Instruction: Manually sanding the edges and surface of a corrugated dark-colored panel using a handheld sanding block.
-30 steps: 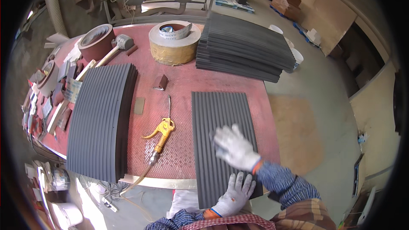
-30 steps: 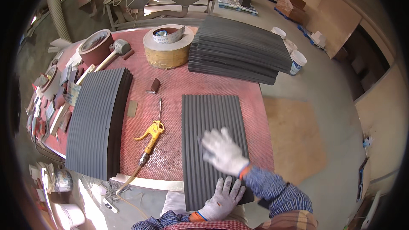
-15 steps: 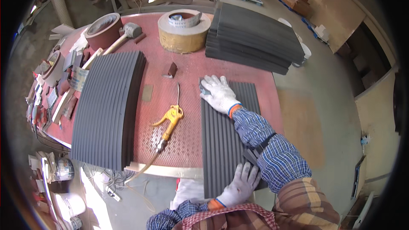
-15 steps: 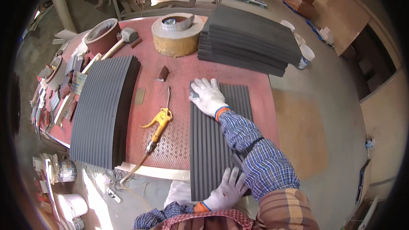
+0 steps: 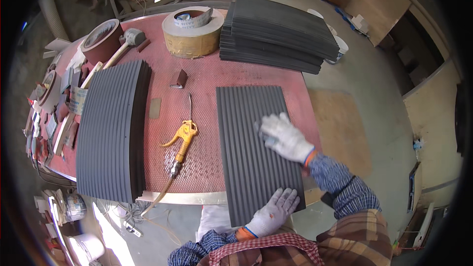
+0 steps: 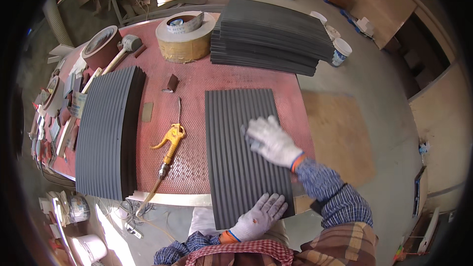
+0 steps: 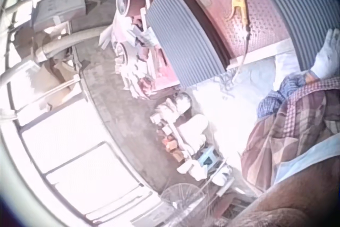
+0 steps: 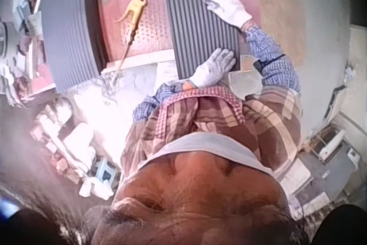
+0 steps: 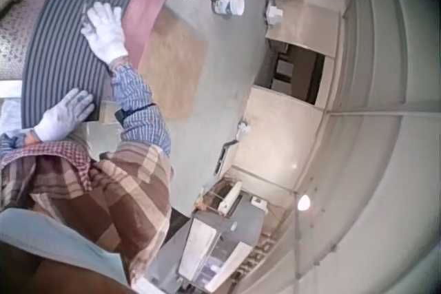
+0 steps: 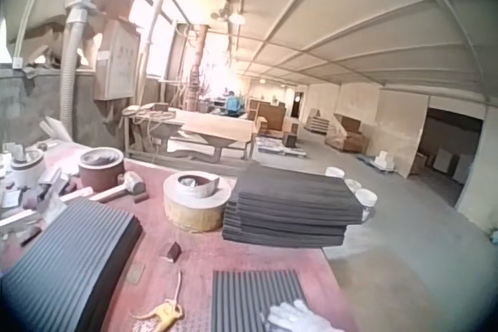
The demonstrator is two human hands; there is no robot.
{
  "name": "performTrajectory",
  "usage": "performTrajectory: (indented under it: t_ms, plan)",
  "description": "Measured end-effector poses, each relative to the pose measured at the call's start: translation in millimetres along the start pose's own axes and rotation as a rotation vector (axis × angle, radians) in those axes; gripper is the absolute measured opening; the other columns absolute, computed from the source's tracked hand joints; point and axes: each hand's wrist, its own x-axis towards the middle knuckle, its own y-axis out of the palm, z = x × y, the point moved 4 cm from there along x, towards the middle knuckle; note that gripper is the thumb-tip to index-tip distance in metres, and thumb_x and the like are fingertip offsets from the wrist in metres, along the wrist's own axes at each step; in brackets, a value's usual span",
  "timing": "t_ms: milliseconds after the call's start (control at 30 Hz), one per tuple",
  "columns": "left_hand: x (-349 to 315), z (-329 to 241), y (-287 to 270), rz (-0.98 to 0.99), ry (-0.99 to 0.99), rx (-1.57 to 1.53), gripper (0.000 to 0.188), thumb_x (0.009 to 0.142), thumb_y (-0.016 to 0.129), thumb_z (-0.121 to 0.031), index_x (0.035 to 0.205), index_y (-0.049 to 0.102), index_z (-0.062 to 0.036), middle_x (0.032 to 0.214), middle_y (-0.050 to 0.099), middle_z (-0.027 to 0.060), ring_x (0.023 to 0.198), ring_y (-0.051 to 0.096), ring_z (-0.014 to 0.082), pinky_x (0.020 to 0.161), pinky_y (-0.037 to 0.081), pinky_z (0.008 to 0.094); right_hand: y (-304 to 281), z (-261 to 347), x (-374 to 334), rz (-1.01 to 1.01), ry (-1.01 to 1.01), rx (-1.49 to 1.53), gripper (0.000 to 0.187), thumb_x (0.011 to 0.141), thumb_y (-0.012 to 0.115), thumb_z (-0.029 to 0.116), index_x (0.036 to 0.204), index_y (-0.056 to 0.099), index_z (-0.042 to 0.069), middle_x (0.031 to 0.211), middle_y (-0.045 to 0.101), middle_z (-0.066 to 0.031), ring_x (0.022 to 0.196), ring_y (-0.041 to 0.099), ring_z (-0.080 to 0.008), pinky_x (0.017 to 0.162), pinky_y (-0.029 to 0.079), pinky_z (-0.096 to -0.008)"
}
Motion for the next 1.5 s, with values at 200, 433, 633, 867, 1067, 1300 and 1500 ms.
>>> performTrajectory:
  t_ms: [200, 433, 633, 867, 1067, 1300, 1500]
  plan:
    - [5, -2, 0, -0.054, 0.048, 0.039, 0.059, 0.096, 0.045, -0.020, 0.153, 0.038, -0.0026, 0.154, 0.044, 0.0165, 0.144, 0.043, 0.0314, 0.121, 0.033, 0.0506, 14, -126, 74, -0.029, 0.366, -0.060, 0.055, 0.101, 0.052, 0.041, 0.142, 0.053, 0.005, 0.154, 0.045, -0.0197, 0.145, 0.039, -0.0360, 0.119, 0.027, -0.0475]
    - [2, 9, -12, -0.052, -0.034, -0.019, 0.060, 0.094, 0.046, -0.018, 0.152, 0.039, -0.0027, 0.155, 0.044, 0.0185, 0.145, 0.042, 0.0314, 0.124, 0.028, 0.0490, 10, -21, -17, -0.036, 0.354, -0.006, 0.057, 0.098, 0.057, 0.035, 0.143, 0.050, 0.001, 0.151, 0.047, -0.0216, 0.141, 0.041, -0.0393, 0.119, 0.027, -0.0497]
    - [-31, 15, -39, -0.352, 0.066, -0.291, 0.039, 0.093, 0.063, -0.026, 0.126, 0.064, -0.0048, 0.130, 0.064, 0.0156, 0.129, 0.058, 0.0310, 0.115, 0.040, 0.0501, -12, 87, -139, 0.056, 0.314, 0.055, 0.058, 0.090, 0.067, 0.027, 0.140, 0.051, 0.001, 0.148, 0.050, -0.0222, 0.140, 0.042, -0.0412, 0.121, 0.025, -0.0521]
    - [-156, 68, -57, -0.490, -1.056, -0.598, 0.036, 0.091, 0.075, -0.014, 0.122, 0.063, 0.0007, 0.110, 0.069, 0.0147, 0.093, 0.068, 0.0253, 0.082, 0.057, 0.0360, -7, 135, -108, 0.237, -0.045, 0.098, 0.064, 0.085, 0.073, 0.033, 0.140, 0.055, 0.005, 0.148, 0.051, -0.0177, 0.140, 0.045, -0.0357, 0.122, 0.022, -0.0595]
    - [-139, 70, -19, -0.269, -1.010, -1.636, 0.028, 0.098, 0.065, -0.016, 0.112, 0.064, 0.0091, 0.091, 0.066, 0.0061, 0.080, 0.061, 0.0119, 0.072, 0.053, 0.0288, 29, 44, 28, 0.164, -0.034, 0.020, 0.059, 0.097, 0.061, 0.038, 0.146, 0.050, 0.006, 0.155, 0.044, -0.0170, 0.147, 0.035, -0.0340, 0.125, 0.015, -0.0550]
    - [-142, 71, 12, -0.190, -0.986, -1.457, 0.026, 0.099, 0.063, -0.017, 0.088, 0.065, 0.0067, 0.072, 0.056, 0.0011, 0.065, 0.050, 0.0078, 0.057, 0.043, 0.0268, 31, -44, 164, 0.093, 0.228, 0.021, 0.056, 0.101, 0.050, 0.043, 0.143, 0.053, 0.006, 0.152, 0.048, -0.0136, 0.141, 0.041, -0.0310, 0.119, 0.025, -0.0457]
    - [-143, 69, 13, -0.282, -1.001, -1.483, 0.030, 0.100, 0.063, -0.025, 0.097, 0.068, 0.0049, 0.074, 0.057, -0.0005, 0.066, 0.050, 0.0072, 0.056, 0.042, 0.0256, 41, 39, 97, -0.008, -0.082, -0.041, 0.052, 0.099, 0.056, 0.040, 0.141, 0.056, 0.008, 0.150, 0.050, -0.0151, 0.142, 0.041, -0.0316, 0.122, 0.021, -0.0563]
